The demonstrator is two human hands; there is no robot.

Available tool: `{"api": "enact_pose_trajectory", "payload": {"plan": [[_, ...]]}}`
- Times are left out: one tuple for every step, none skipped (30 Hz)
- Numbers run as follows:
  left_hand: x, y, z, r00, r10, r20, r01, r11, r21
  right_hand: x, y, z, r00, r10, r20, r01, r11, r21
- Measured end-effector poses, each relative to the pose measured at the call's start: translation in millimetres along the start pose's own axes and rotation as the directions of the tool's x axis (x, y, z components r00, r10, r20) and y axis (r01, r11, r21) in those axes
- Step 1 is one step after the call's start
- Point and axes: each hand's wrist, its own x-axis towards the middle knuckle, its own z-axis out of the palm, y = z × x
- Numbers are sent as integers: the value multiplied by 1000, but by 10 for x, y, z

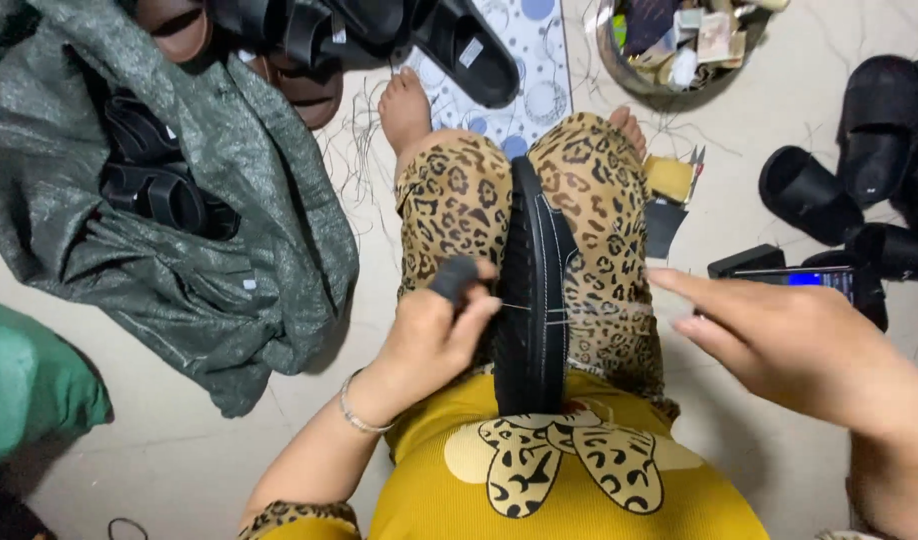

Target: The person is hand-sewing the upper strap of a black sandal to the sole using a needle and thread, pulling the thread tight after each stitch.

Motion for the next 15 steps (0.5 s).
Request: {"api": "enact_pose_trajectory", "payload": {"plan": [[30, 38, -1, 1000, 3, 6, -3, 1000, -4, 42, -3, 44, 1000, 7, 1, -7, 1000, -1], [55, 72, 7, 972, 197, -128, -156, 949, 276, 77, -1, 97, 994, 58, 91, -76, 975, 208], [48, 109, 20, 893, 407, -193, -246, 799, 548, 96, -12, 169, 978, 83, 190, -156, 901, 405], [23, 202, 106, 894, 406, -189, -248, 801, 544, 158, -118, 271, 977, 88, 193, -162, 899, 407], [34, 288, 177, 911, 410, -50, -344, 821, 456, 264, -206, 357, 999, -6, 31, -16, 750, 661], [44, 378, 243, 903, 420, 89, -423, 835, 353, 372, -297, 437, 987, -53, -152, 157, 530, 833], [35, 335, 389, 903, 419, 90, -422, 833, 357, 397, -320, 450, 986, -55, -155, 160, 528, 834], [27, 292, 535, 895, 413, 168, -423, 670, 610, 421, -342, 461, 987, -22, -158, 148, 498, 855], [14, 244, 683, 889, 388, 245, -412, 437, 800, 430, -369, 483, 987, 17, -162, 136, 465, 875], [5, 277, 639, 886, 389, 252, -417, 433, 799, 423, -404, 486, 986, 21, -166, 137, 463, 876], [51, 300, 593, 858, 389, 336, -491, 427, 760, 442, -411, 465, 979, -54, -197, 199, 465, 863], [105, 325, 548, 822, 388, 417, -561, 419, 714, 467, -412, 440, 965, -128, -227, 260, 463, 847], [102, 365, 435, 816, 393, 424, -569, 416, 710, 464, -368, 524, 966, -120, -231, 260, 464, 847], [101, 395, 324, 771, 382, 510, -620, 633, 464, 467, -323, 616, 962, -217, -162, 205, 191, 960], [75, 418, 217, 710, 391, 586, -582, 794, 175, 459, -291, 730, 937, -329, -120, 95, -92, 991]]}}
